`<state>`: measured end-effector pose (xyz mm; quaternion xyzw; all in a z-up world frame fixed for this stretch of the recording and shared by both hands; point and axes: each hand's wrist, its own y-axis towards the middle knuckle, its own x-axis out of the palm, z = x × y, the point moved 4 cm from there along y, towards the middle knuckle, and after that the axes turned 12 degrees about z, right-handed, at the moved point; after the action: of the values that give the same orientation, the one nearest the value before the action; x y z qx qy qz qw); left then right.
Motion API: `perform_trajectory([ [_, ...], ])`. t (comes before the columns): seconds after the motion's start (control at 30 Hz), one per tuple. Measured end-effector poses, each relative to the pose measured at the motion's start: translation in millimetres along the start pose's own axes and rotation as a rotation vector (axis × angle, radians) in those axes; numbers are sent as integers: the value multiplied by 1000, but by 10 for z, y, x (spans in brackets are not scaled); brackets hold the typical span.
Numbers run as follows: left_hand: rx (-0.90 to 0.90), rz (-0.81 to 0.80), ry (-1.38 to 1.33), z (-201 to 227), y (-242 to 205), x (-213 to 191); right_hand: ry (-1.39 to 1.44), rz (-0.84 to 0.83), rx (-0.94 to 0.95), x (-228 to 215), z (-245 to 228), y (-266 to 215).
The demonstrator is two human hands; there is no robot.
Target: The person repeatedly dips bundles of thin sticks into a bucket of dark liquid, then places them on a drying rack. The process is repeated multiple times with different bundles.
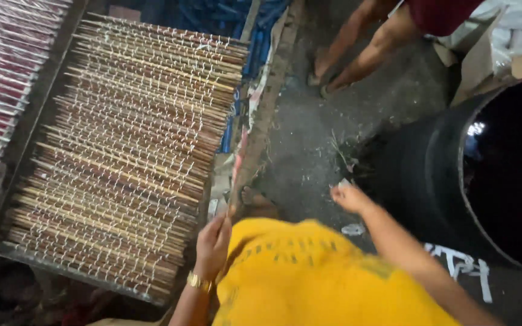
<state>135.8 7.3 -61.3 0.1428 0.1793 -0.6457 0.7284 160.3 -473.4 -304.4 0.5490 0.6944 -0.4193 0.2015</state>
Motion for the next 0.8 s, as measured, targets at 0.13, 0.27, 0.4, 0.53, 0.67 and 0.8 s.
perform_trajectory([
  [0.13,-23,28,-55,126,612,-65,-112,-26,68,-660,-678,704],
  [0.27,-30,111,-44,52,1042,-264,-84,137,-8,-1205,-1303,1551],
  [0.4,166,186,-181,-116,1277,-390,-8,313,-232,-1429,-1758,2474],
  [0.53,2,249,-241,172,1342,-600,-27,245,-248,-1565,-2603,3081],
  [0.67,-304,379,-281,207,1369,-621,67,287,-519,-1605,-3172,3831],
  [0.8,-333,524,-250,193,1160,-506,29,180,-499,-1567,-3533,4309],
])
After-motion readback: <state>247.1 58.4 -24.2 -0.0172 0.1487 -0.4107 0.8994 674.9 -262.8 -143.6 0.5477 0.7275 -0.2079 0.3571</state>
